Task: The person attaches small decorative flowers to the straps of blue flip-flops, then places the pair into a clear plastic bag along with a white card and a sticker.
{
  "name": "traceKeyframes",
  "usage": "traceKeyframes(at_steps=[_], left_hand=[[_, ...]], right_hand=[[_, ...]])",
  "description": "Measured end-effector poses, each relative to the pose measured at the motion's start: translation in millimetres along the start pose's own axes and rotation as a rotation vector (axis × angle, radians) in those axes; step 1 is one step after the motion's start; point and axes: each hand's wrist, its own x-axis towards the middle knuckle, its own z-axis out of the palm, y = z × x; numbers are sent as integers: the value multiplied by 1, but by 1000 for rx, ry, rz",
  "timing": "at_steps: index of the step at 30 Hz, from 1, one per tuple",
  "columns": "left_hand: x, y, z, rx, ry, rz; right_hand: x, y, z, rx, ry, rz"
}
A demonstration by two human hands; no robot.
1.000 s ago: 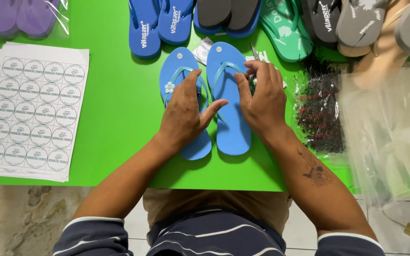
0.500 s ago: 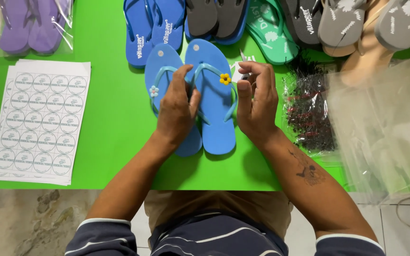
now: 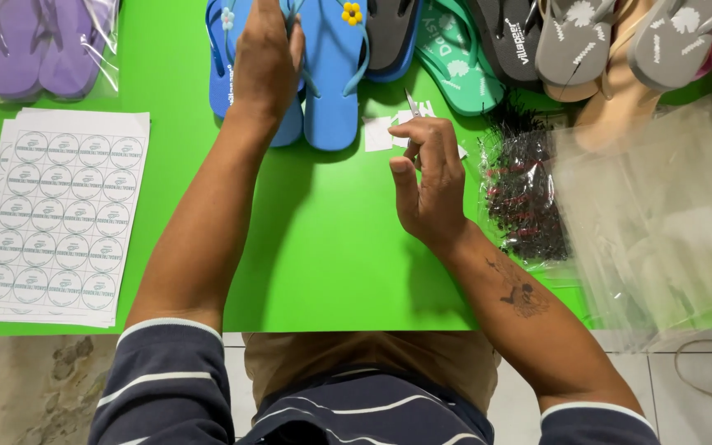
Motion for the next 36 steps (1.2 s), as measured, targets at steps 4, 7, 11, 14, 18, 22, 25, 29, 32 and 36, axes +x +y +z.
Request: traceKeyframes(at_steps=[4,7,11,14,18,22,25,29,32,36], left_hand=[[-6,19,-5,37,70,-68],[-29,60,-17,281,131,-132],[-77,108,0,117,83,-89],[-108,147,3,-71,-49,-90],[-128,171,26,-189,-2,45],[-133,167,36,-38,-90,72],[-124,162,16,-193,-235,16],[-123,163,18,-202,-267,17],[-122,165,21,-196,-241,53],[-122,166,21,-193,-247,60]], right_hand=[[1,2,1,-4,-39,-13],[2,2,4,-35,-47,-44],[5,-3,4,-45,-83,-79],[5,-3,8,-56,-106,-88],[11,5,-5,-192,-65,-125],[19,-24,-58,-338,-132,11],[-5,-43,-103,-587,-145,156],[-55,-39,-153,-788,-167,350],[-85,-32,-173,-904,-316,528],[-100,-20,-178,-901,-267,587]])
